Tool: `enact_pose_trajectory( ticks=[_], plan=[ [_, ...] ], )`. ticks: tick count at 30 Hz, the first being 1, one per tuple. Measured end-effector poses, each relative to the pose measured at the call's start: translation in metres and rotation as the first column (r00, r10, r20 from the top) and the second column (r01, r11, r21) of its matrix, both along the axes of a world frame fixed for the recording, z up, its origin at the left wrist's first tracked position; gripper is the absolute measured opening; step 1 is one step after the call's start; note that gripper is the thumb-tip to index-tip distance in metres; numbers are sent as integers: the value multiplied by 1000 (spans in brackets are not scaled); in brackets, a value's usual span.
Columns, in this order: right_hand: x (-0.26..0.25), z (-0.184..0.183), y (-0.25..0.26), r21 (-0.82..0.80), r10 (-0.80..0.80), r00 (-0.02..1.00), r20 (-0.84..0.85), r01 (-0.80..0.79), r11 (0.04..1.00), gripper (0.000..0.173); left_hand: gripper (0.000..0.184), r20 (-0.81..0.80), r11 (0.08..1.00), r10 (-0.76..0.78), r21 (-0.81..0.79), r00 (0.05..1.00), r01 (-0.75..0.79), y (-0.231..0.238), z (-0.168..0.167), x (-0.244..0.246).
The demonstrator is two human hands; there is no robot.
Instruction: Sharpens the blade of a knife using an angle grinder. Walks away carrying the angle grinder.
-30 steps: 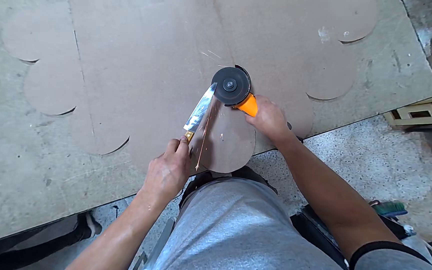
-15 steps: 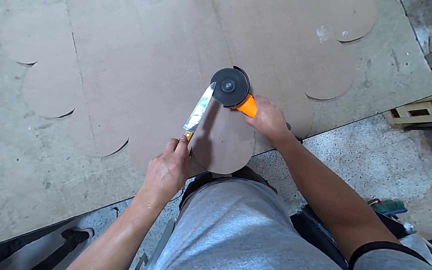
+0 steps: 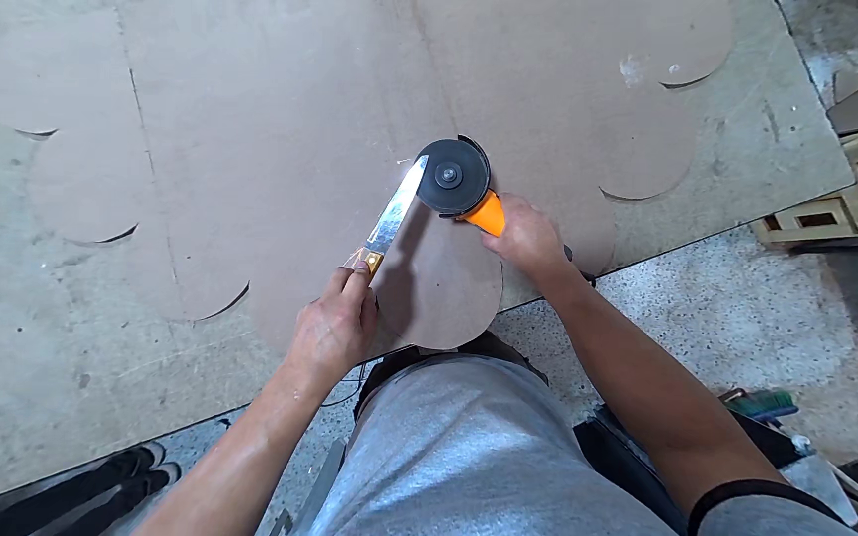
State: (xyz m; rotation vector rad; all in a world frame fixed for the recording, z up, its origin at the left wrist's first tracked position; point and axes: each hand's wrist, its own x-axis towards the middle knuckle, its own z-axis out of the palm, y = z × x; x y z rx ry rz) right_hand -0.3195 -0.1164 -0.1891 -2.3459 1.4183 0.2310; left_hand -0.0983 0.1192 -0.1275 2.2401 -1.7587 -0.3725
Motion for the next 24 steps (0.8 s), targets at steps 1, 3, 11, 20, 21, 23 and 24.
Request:
enact_pose_trajectory(
  ticks=[1,3,11,20,21,23,24],
  plan=[
    [0,-1,0,-8,3,1000,6,-3,1000,65,33,1,1000,-2,2,1000,2,-1,0,1],
    [0,-1,0,-14,6,1000,9,-6,1000,64,34,-5,1000,-3,13,1000,3,-3,-2,2],
    [0,-2,0,-19,5,1000,13,-5,1000,66,35,-22,1000,-2,12,1000,3,-16,-8,5],
    [0,-1,1,-12,6,1000,3,-6,1000,67,32,-127,953,119,-264,985,-150,-24,-11,17],
    [0,-1,1,-16,8,1000,4,-8,1000,66,32,-125,951,104,-279,987,-135,-26,-10,16],
    [-1,-1,1,-15,13,1000,1,-13,1000,64,33,-125,960,59,-264,990,-90,-32,-14,11],
    [-1,-1,1,-19,13,1000,1,-13,1000,64,32,-126,964,37,-256,991,-69,-37,-19,8]
  ],
)
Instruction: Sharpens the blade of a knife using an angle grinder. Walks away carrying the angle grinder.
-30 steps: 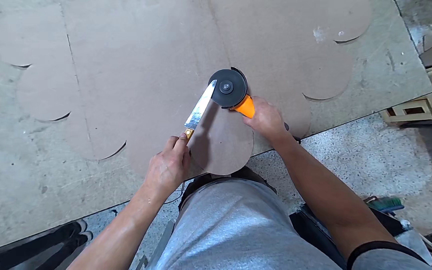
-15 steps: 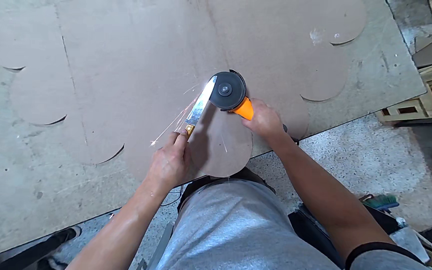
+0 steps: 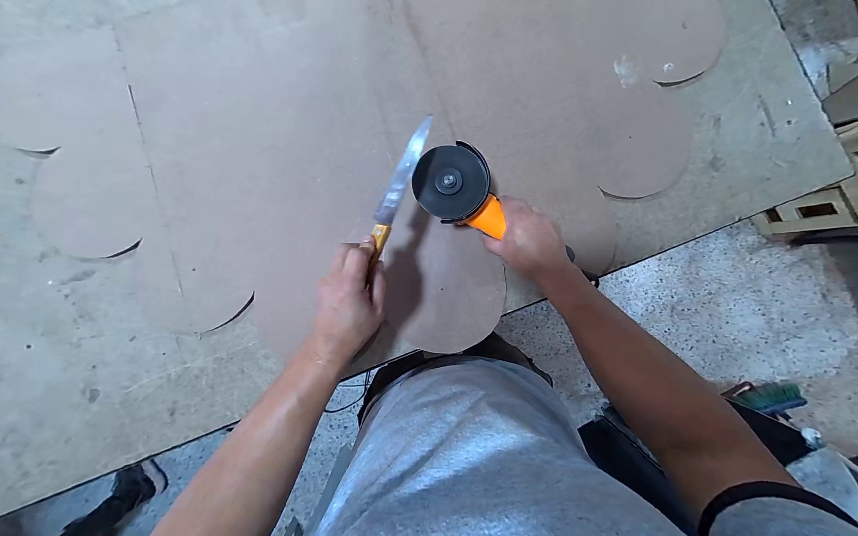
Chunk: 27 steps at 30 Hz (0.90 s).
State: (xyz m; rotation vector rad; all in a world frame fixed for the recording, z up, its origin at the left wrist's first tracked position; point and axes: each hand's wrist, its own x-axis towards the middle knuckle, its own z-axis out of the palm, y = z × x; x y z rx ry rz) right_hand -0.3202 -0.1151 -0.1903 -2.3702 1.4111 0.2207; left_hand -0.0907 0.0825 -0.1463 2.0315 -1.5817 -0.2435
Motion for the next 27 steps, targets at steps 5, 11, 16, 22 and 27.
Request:
enact_pose_trajectory(
  ticks=[5,11,16,22,27],
  plan=[
    [-1,0,0,-8,5,1000,11,-5,1000,65,31,-24,998,-23,49,999,25,-26,-21,-14],
    [1,0,-1,27,-6,1000,-18,6,1000,67,34,-50,995,-27,94,998,31,-49,-22,-28],
    [2,1,0,6,4,1000,-17,-4,1000,66,35,-31,992,-27,123,999,30,-39,-21,-32],
    [1,-3,-1,-10,10,1000,-5,-10,1000,66,35,-17,995,-42,85,999,43,2,-27,-35],
    [2,-2,0,10,2,1000,9,-3,1000,66,35,-42,989,-22,145,999,28,-45,-23,-33]
  ],
)
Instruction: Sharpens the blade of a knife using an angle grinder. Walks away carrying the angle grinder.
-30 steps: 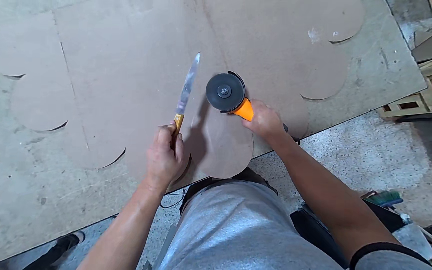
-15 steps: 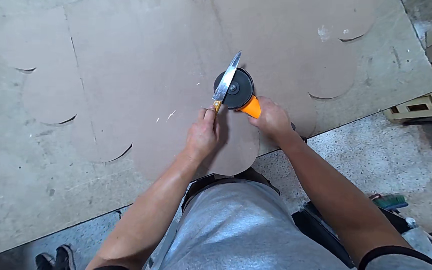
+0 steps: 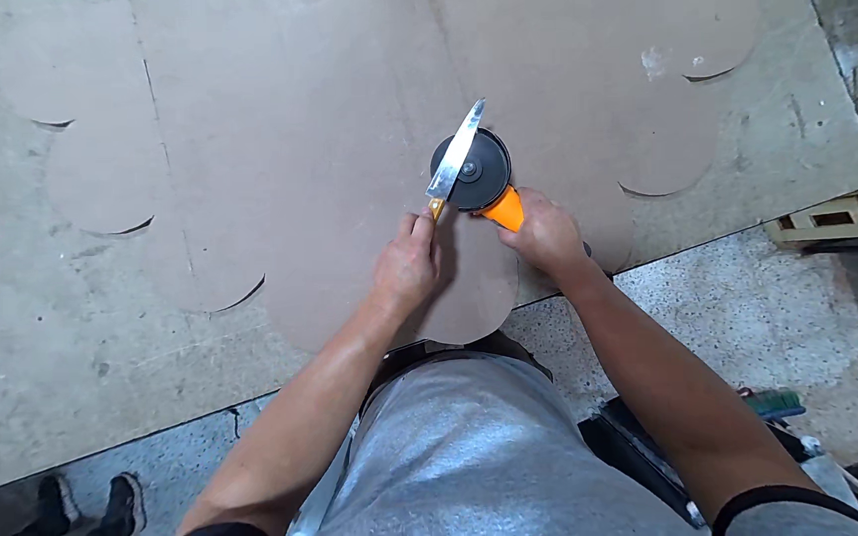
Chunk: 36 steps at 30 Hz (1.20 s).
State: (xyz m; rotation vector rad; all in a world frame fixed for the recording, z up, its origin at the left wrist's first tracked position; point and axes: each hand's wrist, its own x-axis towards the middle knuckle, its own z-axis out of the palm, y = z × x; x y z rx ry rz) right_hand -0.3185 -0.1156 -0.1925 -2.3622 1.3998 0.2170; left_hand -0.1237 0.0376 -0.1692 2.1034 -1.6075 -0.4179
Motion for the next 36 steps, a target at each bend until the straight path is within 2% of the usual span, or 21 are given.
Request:
enact_pose_trajectory(
  ticks=[3,7,9,10,11,12,14,15,16,20,23,32,36],
  plan=[
    [0,1,0,4,-9,1000,-3,9,1000,66,35,8,1000,-10,-19,1000,11,5,1,-1],
    [1,2,2,6,-13,1000,-10,13,1000,69,36,-17,999,15,-28,1000,-15,72,8,-2],
    [2,4,1,21,-23,1000,-10,23,1000,69,32,-143,990,117,-55,983,-126,110,21,5],
    [2,3,0,30,-26,1000,-5,26,999,68,30,-289,973,191,-73,938,-220,125,26,11],
    [2,2,0,38,-28,1000,-2,28,999,67,28,-494,941,266,-55,828,-335,136,32,17],
    [2,1,1,39,-30,1000,3,30,999,66,24,-689,905,310,2,655,-426,141,38,25],
    [1,-1,1,28,-23,999,24,22,999,65,20,-896,865,301,112,327,-490,134,44,42],
    [1,-1,1,12,-17,999,30,17,1000,64,20,-929,869,280,139,241,-475,126,42,48],
    [0,-2,1,-4,-13,999,35,13,1000,64,20,-942,885,260,144,213,-442,114,38,53],
    [2,-1,2,9,-25,1000,18,25,1000,65,24,-934,964,183,110,306,-242,55,14,60],
    [2,-3,1,-2,-37,999,18,37,999,64,25,-929,966,187,115,318,-234,23,-1,58],
    [3,0,1,15,-60,998,-7,61,998,63,21,-904,960,257,197,342,-201,3,-20,55],
    [3,0,2,-7,-60,998,-2,60,998,62,21,-884,966,241,179,401,-187,-3,-22,54]
  ],
)
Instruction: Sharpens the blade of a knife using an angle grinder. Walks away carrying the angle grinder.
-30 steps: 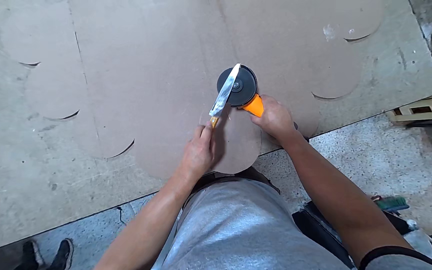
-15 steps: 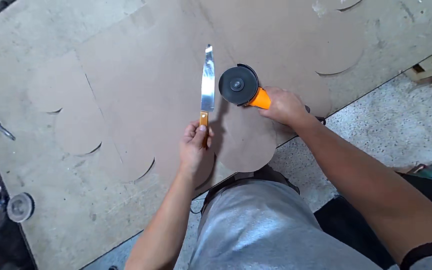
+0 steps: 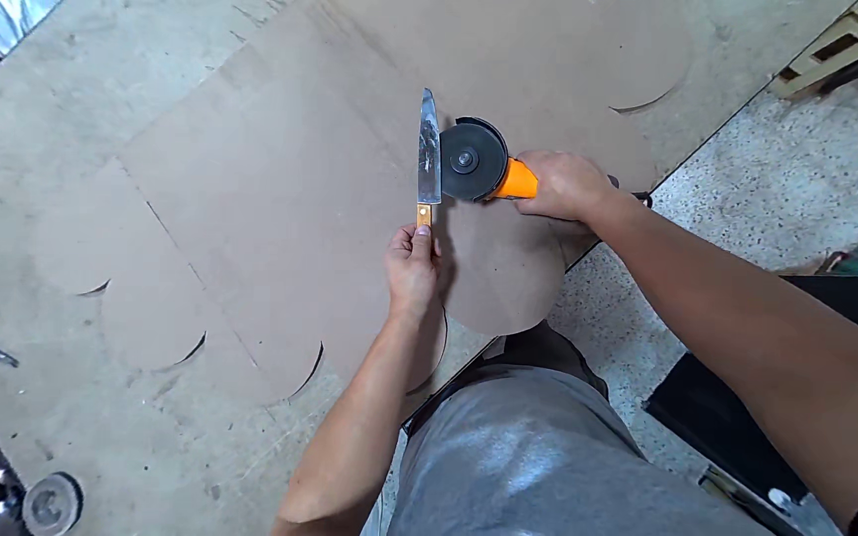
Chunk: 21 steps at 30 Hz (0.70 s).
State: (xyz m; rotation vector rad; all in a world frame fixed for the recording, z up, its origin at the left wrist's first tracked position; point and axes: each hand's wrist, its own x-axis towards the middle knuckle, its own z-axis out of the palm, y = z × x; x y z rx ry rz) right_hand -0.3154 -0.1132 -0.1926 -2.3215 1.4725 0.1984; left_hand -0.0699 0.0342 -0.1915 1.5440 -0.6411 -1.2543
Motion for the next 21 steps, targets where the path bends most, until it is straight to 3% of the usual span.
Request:
enact_pose_trajectory(
  ticks=[6,17,21],
  plan=[
    [1,1,0,-1,3,1000,-3,-3,1000,64,21,135,999,-52,-6,989,53,-2,-1,1],
    [0,0,-1,0,6,1000,-6,-6,1000,67,19,175,996,-45,79,984,32,23,15,1],
    [0,-1,-2,-10,15,1000,-8,-15,1000,60,18,219,995,-47,100,975,25,33,20,1]
  ],
)
